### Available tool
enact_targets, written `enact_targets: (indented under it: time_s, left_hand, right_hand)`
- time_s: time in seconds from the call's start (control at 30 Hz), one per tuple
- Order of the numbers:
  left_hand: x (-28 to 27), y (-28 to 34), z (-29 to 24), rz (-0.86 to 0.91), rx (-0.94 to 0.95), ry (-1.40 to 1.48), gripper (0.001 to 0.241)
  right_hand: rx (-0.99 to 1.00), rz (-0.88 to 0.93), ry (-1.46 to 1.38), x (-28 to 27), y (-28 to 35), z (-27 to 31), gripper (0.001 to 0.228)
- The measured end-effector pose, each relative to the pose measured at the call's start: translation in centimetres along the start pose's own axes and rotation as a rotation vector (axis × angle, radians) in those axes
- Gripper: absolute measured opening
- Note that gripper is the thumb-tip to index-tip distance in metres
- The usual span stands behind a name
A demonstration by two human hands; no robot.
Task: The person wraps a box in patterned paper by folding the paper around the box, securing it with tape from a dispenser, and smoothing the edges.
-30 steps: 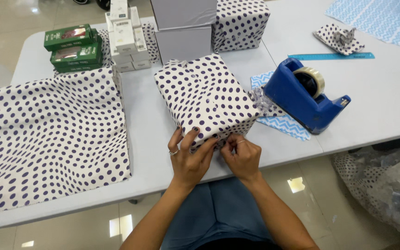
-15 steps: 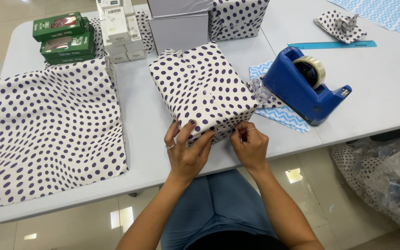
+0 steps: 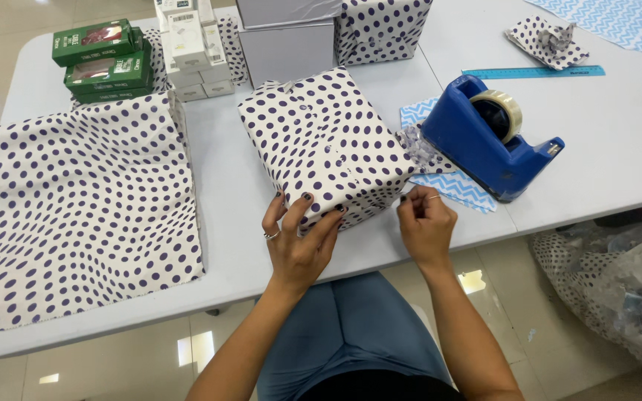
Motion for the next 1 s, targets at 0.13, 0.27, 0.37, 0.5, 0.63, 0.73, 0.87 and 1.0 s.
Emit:
enact_targets:
  time_s: [0.13,0.27,0.37,0.5,0.63,0.73,0.87,1.0]
  left_hand:
    - [-0.1,0.1,0.0,0.013,0.002,0.012,0.025]
    - [-0.1,0.1,0.1,0.032,-0.001,0.037,0.032]
    - [-0.1,0.3,0.7,0.035,-0.015,0.071,0.040]
    - [-1.4,-1.0,1.5,0.000,-0.076,0.181,0.048]
    - [-4.0,0.0,3.0,-0.009,-0.099,0.213,0.043]
    - [-6.3,1.6,4.8,-0.020,-0.123,0.205,0.040]
    - [-9.8,3.3,5.5,0.015,-0.362,0.144,0.042]
    - [-12.2,1.7,3.7,0.098,-0.601,-0.034,0.057]
  right_hand:
    - [-0.008,-0.027,0.031,-3.0,-2.3,-1.3,0.007]
    - [-0.337,-0.035,0.252,-4.2,-6.2,-2.4,0.016]
    - [-0.526,0.012,0.400,-2.6,-7.6,-6.5,0.020]
    - [-0.281,0.391,0.627,-0.6,-7.4,-8.3,0.013]
    - [-0.010,0.651,0.702,-2.6,-8.7,-5.5,0.027]
    - [-0.079,0.624,0.518,-3.7,-8.8,-5.1,0.032]
    - [-0.223,0.386,0.290,-4.6,-9.0,-4.7,0.019]
    - [-0.170,0.313,0.082,-4.1,-9.4,-1.0,0.012]
Point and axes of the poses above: each hand's wrist, its own y-axis away from the middle knuckle, its own x-axis out of the palm, z = x × y, the point moved 1 cm from there along -y, towards the middle knuckle, and after that the axes turned 3 degrees about -x, right-handed, at the moved point
